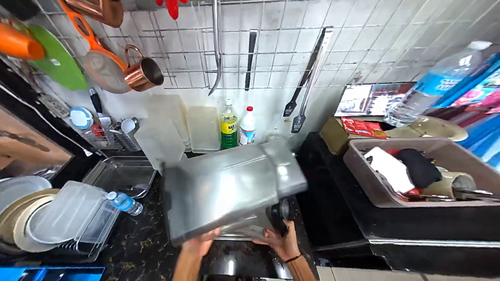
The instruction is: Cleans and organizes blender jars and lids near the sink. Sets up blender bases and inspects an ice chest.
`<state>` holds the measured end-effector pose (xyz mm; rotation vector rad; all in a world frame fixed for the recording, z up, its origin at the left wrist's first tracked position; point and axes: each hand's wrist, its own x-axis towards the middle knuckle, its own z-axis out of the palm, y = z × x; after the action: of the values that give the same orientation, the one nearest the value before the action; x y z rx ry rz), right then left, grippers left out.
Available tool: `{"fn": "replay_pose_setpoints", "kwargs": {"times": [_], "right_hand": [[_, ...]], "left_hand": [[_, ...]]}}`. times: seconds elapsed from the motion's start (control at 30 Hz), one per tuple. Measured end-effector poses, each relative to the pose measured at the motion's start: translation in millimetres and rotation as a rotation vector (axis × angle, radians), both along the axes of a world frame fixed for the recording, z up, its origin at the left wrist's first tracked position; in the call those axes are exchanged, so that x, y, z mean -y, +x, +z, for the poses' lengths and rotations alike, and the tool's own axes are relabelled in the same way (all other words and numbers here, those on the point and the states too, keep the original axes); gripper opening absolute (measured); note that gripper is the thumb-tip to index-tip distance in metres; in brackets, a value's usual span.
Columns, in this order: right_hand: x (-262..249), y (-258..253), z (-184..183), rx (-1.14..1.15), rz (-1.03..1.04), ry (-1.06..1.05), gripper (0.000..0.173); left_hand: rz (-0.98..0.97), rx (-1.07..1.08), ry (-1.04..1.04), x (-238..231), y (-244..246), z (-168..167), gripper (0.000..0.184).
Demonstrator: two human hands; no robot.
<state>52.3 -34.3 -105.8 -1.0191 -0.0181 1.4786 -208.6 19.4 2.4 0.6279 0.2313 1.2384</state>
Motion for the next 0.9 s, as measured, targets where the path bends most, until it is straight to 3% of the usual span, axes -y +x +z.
{"fn": "replay_pose_setpoints", "kwargs": {"times": [0.1, 0.2, 0.27, 0.4, 0.53, 0.63, 0.73, 0.9], "right_hand": [[13, 15, 8, 0.241, 0.038, 0.020, 0.054], [19, 17, 4, 0.300, 0.033, 0.062, 0.069], [19, 15, -2, 0.295, 0.016, 0.082, 0.064], [15, 25, 4, 0.429, 0.003, 0.080, 0.063], [2, 39, 4, 0.673, 0.090, 0.134, 0.070], [-1, 37, 25, 0.981, 0.093, 0.166, 0.067], [-5, 32, 49, 1.315, 0.073, 0.215, 0.066], [-14, 43, 78, 1.592, -0.054, 0.361, 0.085]], "left_hand": [[0.291, -0.274, -0.082, 9, -54, -6, 0.058], [0.355, -0.349, -0.170, 15, -62, 0, 0.063], [0.446, -0.406, -0.253, 19, -66, -13, 0.067], [0.677, -0.833, -0.312, 16, -71, -27, 0.067], [0.731, -1.302, 0.050, 12, -90, -21, 0.077], [0.795, -1.592, 0.271, 2, -96, -23, 0.084], [0.988, -1.718, 0.573, -4, -100, -28, 0.086], [1.305, -1.709, 1.149, -31, -116, -12, 0.064]]}}
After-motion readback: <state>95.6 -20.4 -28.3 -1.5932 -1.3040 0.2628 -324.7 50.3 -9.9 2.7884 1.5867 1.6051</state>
